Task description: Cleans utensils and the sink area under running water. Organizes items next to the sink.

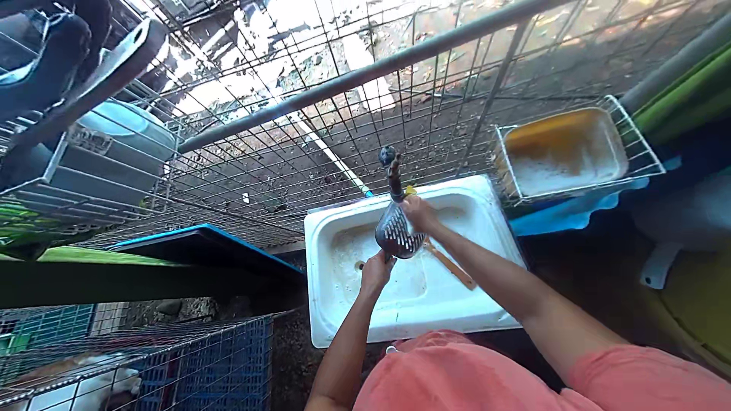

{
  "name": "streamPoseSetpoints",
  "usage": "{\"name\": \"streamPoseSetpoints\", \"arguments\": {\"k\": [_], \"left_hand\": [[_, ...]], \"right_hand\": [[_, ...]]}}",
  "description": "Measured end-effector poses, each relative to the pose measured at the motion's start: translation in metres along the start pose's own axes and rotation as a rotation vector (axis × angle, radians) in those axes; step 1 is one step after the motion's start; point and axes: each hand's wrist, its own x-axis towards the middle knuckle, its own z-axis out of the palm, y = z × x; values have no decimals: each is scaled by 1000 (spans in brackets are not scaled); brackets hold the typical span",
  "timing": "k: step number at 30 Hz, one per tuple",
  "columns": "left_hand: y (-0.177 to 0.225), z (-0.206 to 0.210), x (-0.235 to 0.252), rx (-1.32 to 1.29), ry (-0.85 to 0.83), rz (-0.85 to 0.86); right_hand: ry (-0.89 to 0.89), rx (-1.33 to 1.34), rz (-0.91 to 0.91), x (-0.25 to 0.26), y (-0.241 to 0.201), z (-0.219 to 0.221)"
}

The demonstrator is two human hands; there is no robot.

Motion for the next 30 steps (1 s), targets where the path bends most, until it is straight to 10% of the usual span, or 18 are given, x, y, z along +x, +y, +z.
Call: {"name": "streamPoseSetpoints", "arguments": {"k": [5,10,15,20,26,30], "left_hand": [[-9,2,10,-169,102,-41],[-8,-3,-7,-21,117,-1],[-12,-9,-7,-18,145,-17],[-11,-3,-5,-73,119,-37],[-13,11,1,-525,199,22],[2,12,10,-1123,412,17]], "right_hand": [[276,-342,-538,-62,-21,81],[-83,20,-120,7,-36,-12],[-25,-34,-63,7,-21,2],[75,-397,-593,-54,-46,75],[65,158,-175,32,-14,2],[90,456,47,-14,-45,37]]}}
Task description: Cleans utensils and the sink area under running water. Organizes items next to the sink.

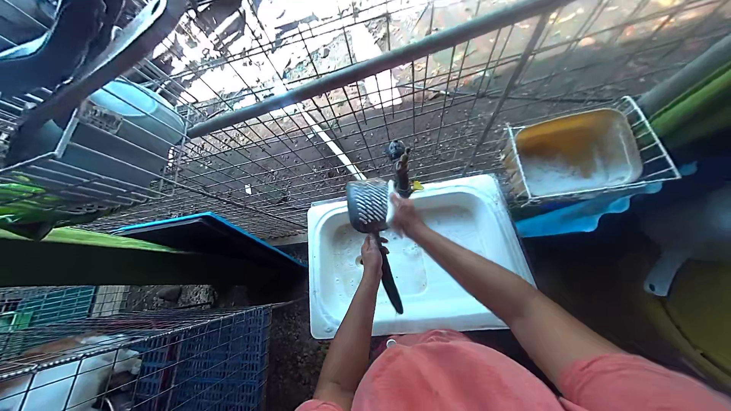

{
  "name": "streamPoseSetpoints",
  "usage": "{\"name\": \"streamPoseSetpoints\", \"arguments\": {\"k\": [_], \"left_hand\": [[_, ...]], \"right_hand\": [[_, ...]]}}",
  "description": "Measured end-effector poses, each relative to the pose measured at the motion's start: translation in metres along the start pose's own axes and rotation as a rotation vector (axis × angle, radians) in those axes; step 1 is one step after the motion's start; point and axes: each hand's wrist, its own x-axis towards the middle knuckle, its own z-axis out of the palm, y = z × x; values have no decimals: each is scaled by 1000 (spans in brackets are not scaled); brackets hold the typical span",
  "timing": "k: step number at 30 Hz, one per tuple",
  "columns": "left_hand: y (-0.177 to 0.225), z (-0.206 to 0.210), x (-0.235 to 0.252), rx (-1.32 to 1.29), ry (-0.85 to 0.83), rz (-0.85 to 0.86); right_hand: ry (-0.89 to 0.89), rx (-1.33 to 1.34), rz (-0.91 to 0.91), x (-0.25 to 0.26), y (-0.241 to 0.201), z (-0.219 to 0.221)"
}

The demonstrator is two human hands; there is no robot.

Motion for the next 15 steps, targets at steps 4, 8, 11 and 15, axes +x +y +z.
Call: {"name": "streamPoseSetpoints", "arguments": {"k": [4,8,11,15], "left_hand": [[0,1,3,-475,-100,59],[14,-4,-1,-740,-164,-8],[9,2,1,-752,-227,-59],[4,-2,16,-659,-222,-30]], "right_hand": [[-151,74,-7,-41,2,48],[-318,-220,-98,-43,-5,31],[-403,-443,-128,-33,-16,18],[-432,-374,-119,-20,-8,14]]}}
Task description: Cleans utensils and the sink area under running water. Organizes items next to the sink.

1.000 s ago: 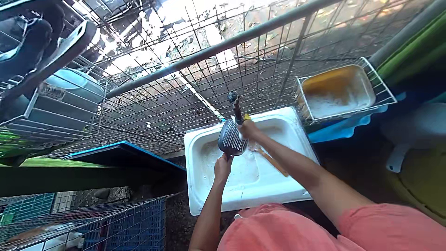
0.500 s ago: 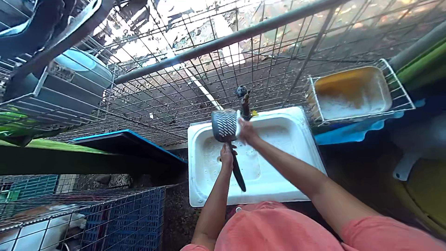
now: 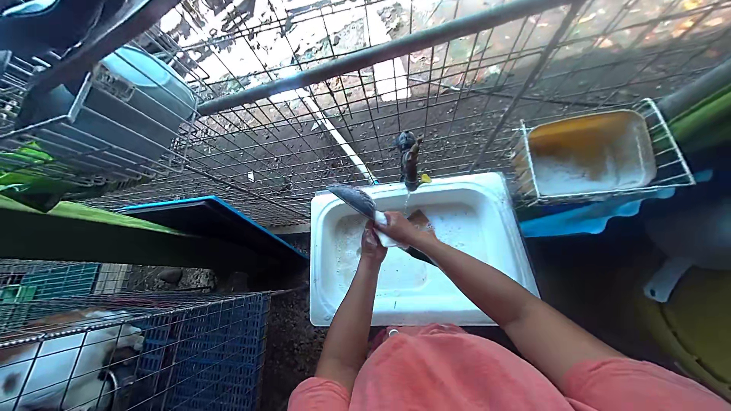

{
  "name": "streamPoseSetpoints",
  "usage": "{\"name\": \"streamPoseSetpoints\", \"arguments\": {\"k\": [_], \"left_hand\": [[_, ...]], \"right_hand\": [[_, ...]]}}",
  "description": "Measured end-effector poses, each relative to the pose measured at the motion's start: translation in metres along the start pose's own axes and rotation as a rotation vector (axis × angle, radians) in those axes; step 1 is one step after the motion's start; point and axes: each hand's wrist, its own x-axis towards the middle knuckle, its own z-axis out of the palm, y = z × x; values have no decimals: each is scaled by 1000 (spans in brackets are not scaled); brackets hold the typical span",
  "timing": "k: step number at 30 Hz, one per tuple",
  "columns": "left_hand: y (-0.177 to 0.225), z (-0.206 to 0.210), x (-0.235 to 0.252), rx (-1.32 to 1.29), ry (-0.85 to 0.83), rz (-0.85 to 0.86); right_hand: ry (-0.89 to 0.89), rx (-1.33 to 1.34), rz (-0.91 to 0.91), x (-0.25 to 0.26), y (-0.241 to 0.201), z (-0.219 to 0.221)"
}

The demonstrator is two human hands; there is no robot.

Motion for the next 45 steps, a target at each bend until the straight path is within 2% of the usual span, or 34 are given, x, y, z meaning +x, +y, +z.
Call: {"name": "streamPoseSetpoints", "arguments": {"k": [4,7,10,12,14,16,20,24,27,31,34,36,38,40,42,43,45], "left_hand": [[12,-1,12,139,136,70],[25,-11,28,-72,272,166],[30,-12,34,-138,392,266],[16,-2,24,53,426,268],[-5,5,14,267,362,271],[-6,7,13,316,355,284],[1,12,10,311,460,245],[40,-15,26,365,504,297],[73,-55,46,540,509,299],[73,-114,66,779,457,238],[59,-139,80,932,398,230],[56,-137,81,1005,414,244],[59,-126,76,1052,467,206],[63,-110,70,1006,466,116],[67,-94,60,936,486,52],[66,-85,54,942,535,57],[53,-69,38,1134,684,173]], "right_hand": [[-81,206,0,-27,30,15],[-191,215,22,-64,68,37],[-100,236,44,-75,86,42],[-50,145,-19,-63,72,39],[-8,40,-30,-48,40,33],[5,-44,-28,-38,25,34],[-59,-245,-3,-43,42,45],[-273,-373,127,-62,66,43],[-114,-194,130,-88,60,-6],[340,11,47,-143,17,-130],[734,12,134,-172,21,-223],[876,-47,303,-172,46,-275],[865,-173,483,-158,85,-304],[652,-272,599,-143,116,-307],[409,-371,589,-129,144,-293],[322,-448,601,-122,153,-284],[300,-570,625,-116,150,-271]]}}
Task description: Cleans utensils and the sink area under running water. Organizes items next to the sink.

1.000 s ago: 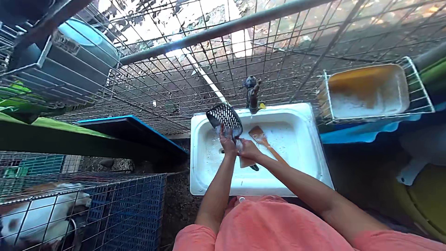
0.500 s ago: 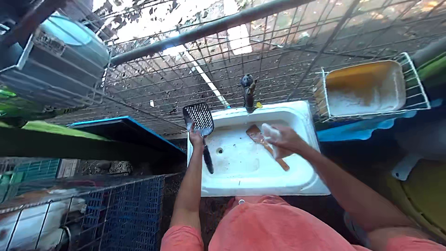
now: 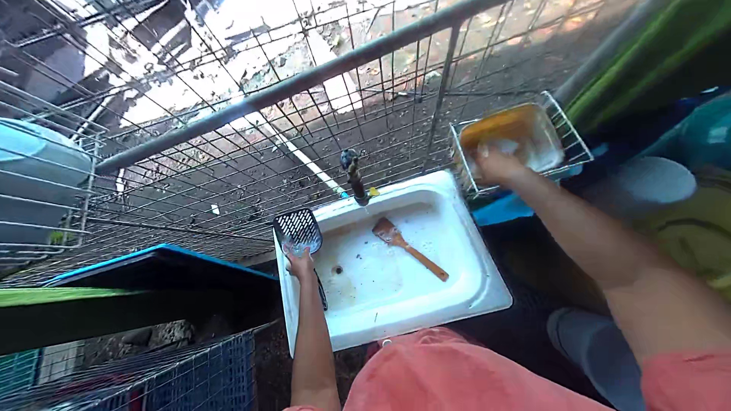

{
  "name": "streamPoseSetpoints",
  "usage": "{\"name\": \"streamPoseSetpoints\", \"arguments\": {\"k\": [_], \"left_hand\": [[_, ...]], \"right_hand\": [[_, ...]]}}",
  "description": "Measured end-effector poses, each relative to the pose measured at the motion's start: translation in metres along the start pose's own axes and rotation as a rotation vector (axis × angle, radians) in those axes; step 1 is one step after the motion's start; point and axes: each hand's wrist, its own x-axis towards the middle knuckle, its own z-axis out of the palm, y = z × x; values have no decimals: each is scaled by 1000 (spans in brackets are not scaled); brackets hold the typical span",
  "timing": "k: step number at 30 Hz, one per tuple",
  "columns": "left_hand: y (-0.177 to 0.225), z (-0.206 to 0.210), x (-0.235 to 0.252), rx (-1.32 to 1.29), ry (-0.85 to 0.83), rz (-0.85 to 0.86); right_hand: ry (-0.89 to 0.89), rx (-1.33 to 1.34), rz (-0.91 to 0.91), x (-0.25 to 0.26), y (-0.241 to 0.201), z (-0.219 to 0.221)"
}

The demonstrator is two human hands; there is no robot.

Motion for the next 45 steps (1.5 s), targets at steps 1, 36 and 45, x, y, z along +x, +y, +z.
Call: {"name": "streamPoseSetpoints", "arguments": {"k": [1,36,45], "left_hand": [[-1,4,-17,95,76,123],[17,17,-127,-112,-898,-122],[40,16,-99,-60,-1010,-164]], "right_hand": [[36,-16,14,1,-4,4],[85,613,-486,-52,-243,165],[418,602,-800,-86,-243,206]]}}
